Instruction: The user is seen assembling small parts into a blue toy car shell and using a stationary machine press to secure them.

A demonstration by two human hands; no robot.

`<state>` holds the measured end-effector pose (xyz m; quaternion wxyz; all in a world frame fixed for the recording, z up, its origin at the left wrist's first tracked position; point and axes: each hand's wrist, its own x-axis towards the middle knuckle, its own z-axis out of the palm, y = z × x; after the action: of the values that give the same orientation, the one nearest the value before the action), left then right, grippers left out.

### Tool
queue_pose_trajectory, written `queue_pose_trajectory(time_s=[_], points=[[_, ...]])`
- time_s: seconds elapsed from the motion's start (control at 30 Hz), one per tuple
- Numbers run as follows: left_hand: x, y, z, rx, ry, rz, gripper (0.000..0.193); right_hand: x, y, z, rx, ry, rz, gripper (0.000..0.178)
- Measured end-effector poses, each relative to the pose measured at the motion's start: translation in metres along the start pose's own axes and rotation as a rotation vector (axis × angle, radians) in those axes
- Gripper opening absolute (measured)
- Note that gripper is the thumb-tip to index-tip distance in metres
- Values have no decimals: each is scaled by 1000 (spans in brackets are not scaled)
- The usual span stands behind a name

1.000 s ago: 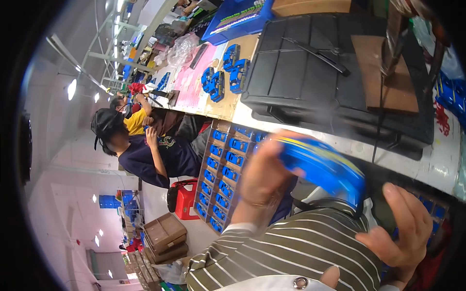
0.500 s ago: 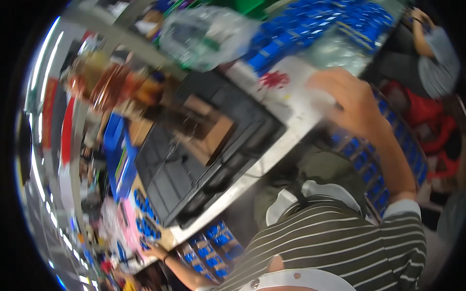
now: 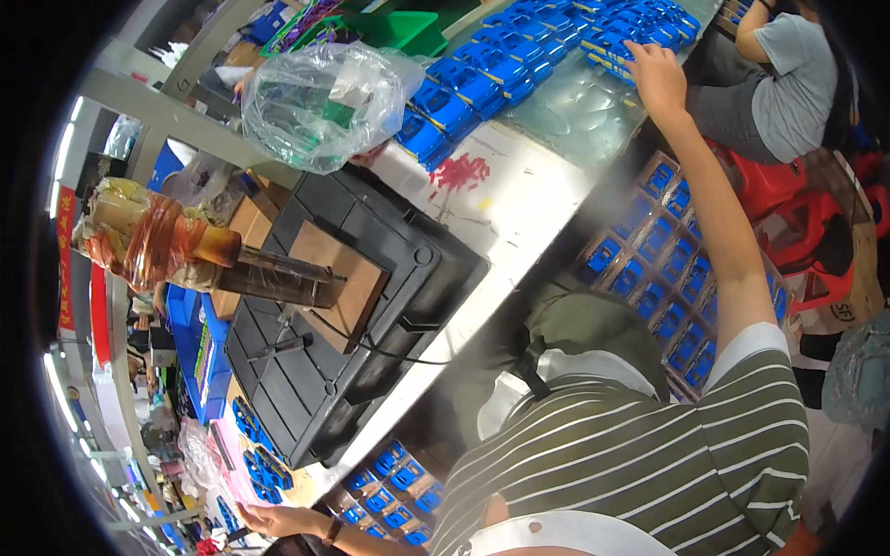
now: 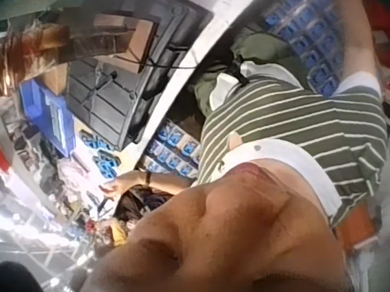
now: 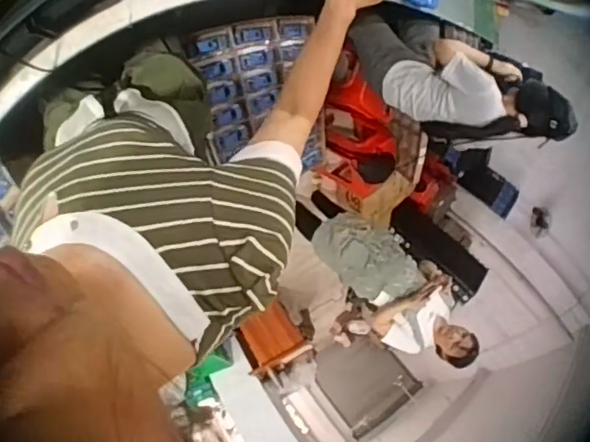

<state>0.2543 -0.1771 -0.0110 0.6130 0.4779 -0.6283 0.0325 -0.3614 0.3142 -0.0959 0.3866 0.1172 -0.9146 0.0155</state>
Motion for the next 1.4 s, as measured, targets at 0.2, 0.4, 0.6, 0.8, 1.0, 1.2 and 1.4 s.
queue_pose_trajectory(time_s=[0.2,0.4,0.6,0.8,1.0,1.2,1.4], points=[[-79,121,24,-361,-86,498,24,1,-2,-2,144,57,-32,32],[-156,200,36,-1204,-740,177,25,9,-4,-22,388,356,-93,30],[-192,272,62,-1489,-1589,-388,77,-53,-108,-140,1738,-138,352,24],[-225,274,66,-1743,-1275,-574,47,-118,-163,-195,2092,-1289,445,34],[-207,264,62,-1538,-1396,-609,32,-55,-168,-74,950,-190,-529,14],[-201,259,59,-1510,-1492,-520,46,-34,-182,-56,836,-423,-586,11],[-216,251,65,-1599,-1404,-433,52,-39,-187,-46,605,-211,-842,12]])
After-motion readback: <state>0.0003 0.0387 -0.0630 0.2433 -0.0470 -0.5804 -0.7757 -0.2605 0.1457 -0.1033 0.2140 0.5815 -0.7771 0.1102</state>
